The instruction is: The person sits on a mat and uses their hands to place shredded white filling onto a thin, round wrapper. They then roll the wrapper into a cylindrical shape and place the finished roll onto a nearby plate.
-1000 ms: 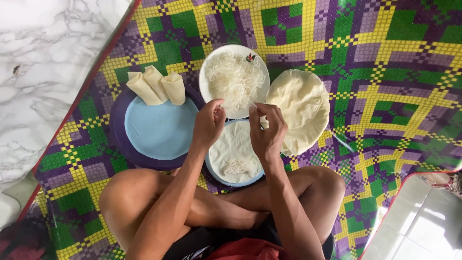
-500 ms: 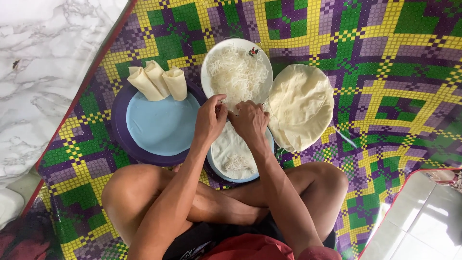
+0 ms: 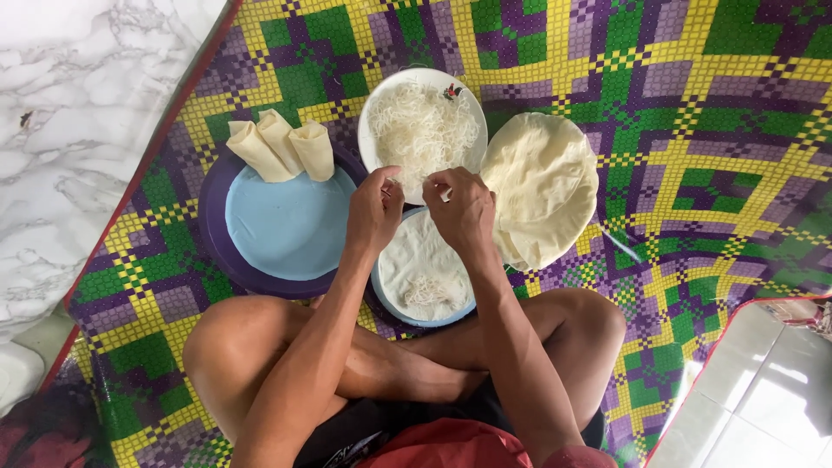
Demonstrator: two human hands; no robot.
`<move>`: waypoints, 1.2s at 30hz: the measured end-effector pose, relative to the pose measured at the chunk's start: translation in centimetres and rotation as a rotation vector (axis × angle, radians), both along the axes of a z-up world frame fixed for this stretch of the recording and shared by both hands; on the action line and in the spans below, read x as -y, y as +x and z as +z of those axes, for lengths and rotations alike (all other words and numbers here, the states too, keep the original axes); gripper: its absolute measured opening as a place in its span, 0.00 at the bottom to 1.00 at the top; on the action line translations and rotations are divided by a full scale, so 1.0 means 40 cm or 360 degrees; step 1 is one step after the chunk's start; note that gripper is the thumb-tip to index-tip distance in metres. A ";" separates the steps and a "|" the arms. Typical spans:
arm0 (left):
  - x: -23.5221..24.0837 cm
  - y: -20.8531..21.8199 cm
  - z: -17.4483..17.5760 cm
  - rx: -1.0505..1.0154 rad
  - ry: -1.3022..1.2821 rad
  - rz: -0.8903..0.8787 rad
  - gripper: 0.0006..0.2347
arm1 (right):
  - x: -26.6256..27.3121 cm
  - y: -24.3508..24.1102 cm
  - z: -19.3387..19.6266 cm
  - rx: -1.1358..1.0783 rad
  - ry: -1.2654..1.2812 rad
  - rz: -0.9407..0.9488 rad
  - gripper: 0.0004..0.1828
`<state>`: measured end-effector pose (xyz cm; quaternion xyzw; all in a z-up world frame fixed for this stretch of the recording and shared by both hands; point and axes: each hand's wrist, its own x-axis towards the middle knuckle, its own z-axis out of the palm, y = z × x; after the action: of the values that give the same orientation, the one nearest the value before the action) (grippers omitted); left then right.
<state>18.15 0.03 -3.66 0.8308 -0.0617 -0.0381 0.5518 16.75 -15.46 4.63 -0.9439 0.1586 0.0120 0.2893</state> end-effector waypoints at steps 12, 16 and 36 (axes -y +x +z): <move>-0.002 -0.035 0.014 -0.0026 -0.0040 -0.0059 0.15 | 0.075 -0.124 0.167 0.0495 0.0363 0.0059 0.02; -0.007 -0.089 0.032 0.0004 0.0059 -0.0123 0.14 | 0.096 -0.203 0.181 0.0384 0.0402 0.0035 0.03; -0.027 -0.381 0.106 0.0070 0.0397 -0.0637 0.15 | 0.075 -0.485 -0.048 0.0204 0.0317 0.0557 0.07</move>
<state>2.90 1.12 0.57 0.8644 -0.2322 -0.1359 0.4247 -2.66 -18.47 2.72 -0.9227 -0.0284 0.0176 0.3841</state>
